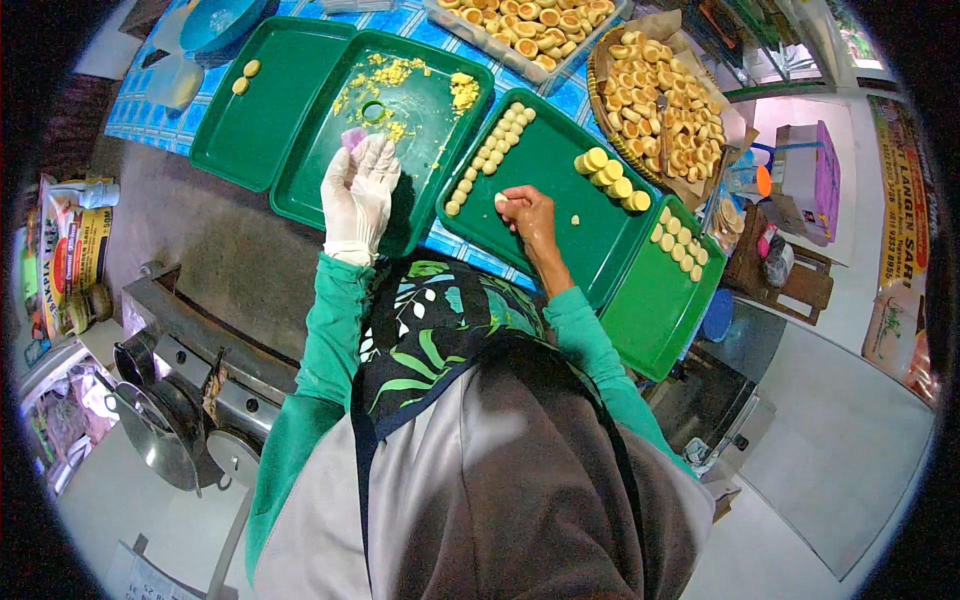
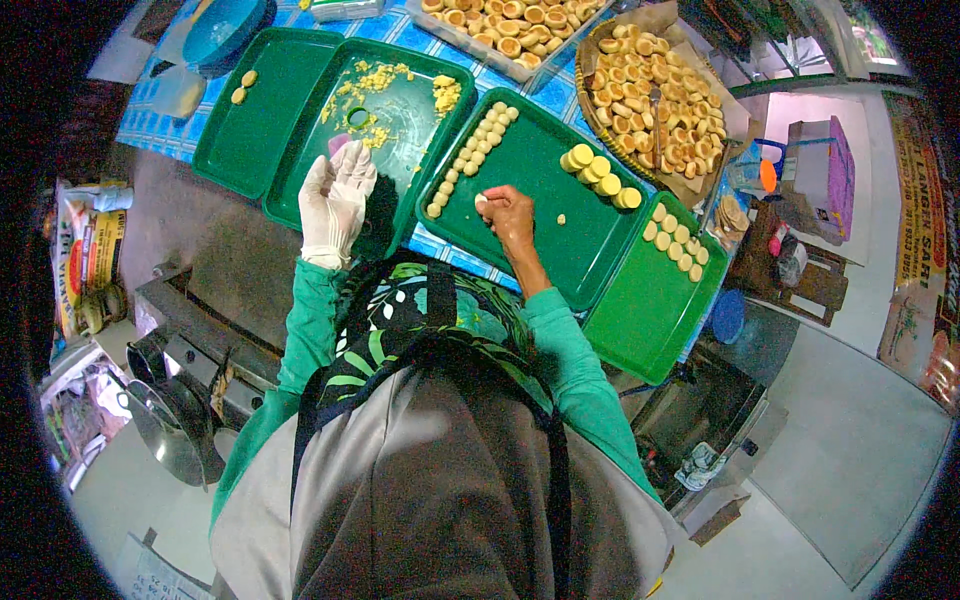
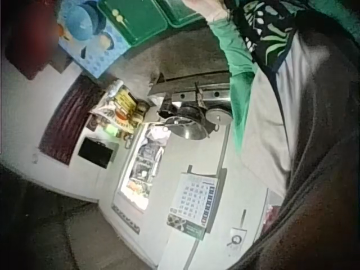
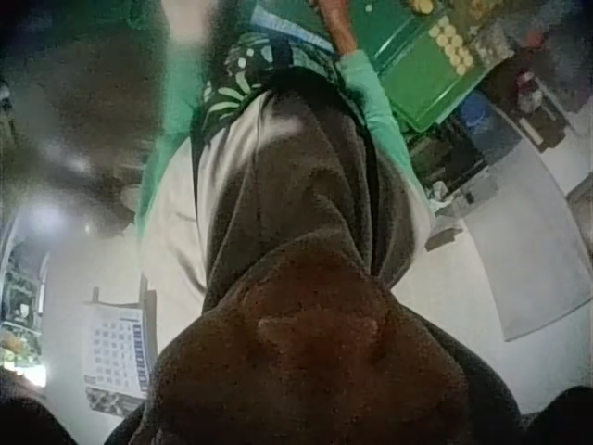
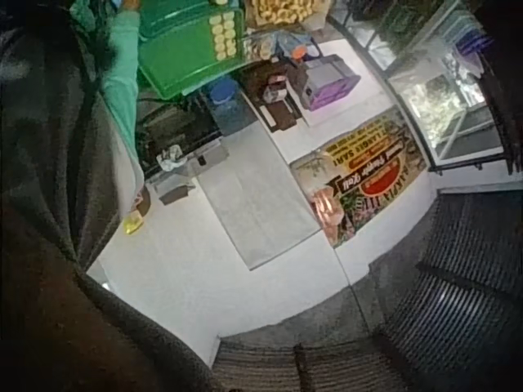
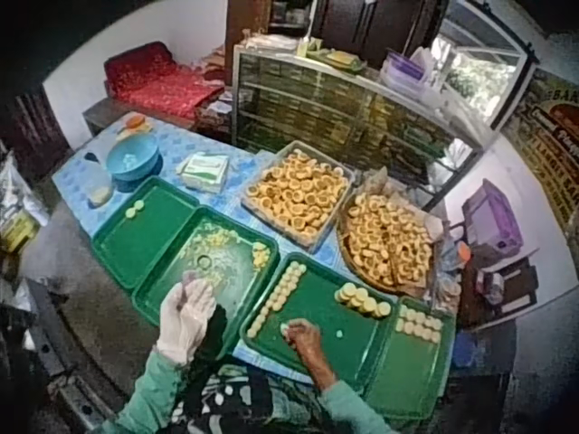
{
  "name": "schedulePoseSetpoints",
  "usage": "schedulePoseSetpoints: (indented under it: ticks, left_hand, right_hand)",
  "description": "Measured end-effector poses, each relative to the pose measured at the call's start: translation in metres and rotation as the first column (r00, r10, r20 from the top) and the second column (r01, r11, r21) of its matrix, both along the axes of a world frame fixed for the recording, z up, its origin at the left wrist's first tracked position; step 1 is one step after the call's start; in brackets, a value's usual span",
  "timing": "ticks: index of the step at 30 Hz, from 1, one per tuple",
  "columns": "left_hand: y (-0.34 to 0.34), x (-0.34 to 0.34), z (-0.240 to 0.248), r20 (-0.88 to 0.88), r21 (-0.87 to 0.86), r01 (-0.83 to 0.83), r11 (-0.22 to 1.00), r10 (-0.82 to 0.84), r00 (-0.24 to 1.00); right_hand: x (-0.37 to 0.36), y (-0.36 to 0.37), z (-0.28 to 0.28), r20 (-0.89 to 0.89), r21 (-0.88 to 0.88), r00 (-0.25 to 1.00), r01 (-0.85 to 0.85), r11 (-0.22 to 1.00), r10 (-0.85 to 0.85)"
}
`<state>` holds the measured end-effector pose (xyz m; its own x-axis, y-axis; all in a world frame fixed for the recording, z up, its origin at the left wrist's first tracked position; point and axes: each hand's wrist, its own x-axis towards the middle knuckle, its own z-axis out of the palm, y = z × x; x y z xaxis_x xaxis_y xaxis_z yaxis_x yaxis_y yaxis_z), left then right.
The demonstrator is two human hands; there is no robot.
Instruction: The person prepares filled pastries by flattening dough circles, adding a small ball of filling with a spatula, closing the dough around it, and placing the finished balls onto green trays.
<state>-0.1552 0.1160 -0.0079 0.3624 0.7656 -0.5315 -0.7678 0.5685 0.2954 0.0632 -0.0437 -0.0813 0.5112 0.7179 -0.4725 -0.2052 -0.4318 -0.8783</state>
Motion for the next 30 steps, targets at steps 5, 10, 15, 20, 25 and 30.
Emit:
schedulePoseSetpoints:
  ticks: [5,10,15,20,25,30]
  left_hand:
    - [-0.006,0.004,0.002,-0.007,0.005,0.004,1.000,-0.004,1.000]
    - [-0.011,0.004,-0.003,-0.006,-0.027,0.007,1.000,-0.007,1.000]
    - [-0.012,0.001,-0.006,0.003,-0.015,-0.001,1.000,0.001,1.000]
    - [-0.013,-0.003,-0.010,0.006,-0.027,-0.026,0.999,0.027,1.000]
    - [-0.013,0.002,-0.004,0.007,-0.024,-0.004,1.000,0.004,1.000]
    - [-0.012,-0.001,-0.004,0.028,0.011,-0.007,1.000,0.007,1.000]
  right_hand:
    - [-0.015,-0.009,-0.020,0.799,0.061,0.588,-0.282,0.957,0.122]
    - [-0.028,0.008,-0.011,0.693,-0.076,0.637,-0.400,0.913,0.336]
    - [-0.022,0.019,-0.016,0.735,0.128,0.675,-0.225,0.966,0.059]
    - [-0.032,0.014,-0.017,0.940,-0.087,0.225,-0.564,0.821,0.254]
    - [-0.015,0.013,-0.021,0.927,-0.133,0.179,-0.667,0.733,0.331]
    - [0.008,0.011,0.002,-0.122,-0.014,0.949,-0.294,0.956,0.290]
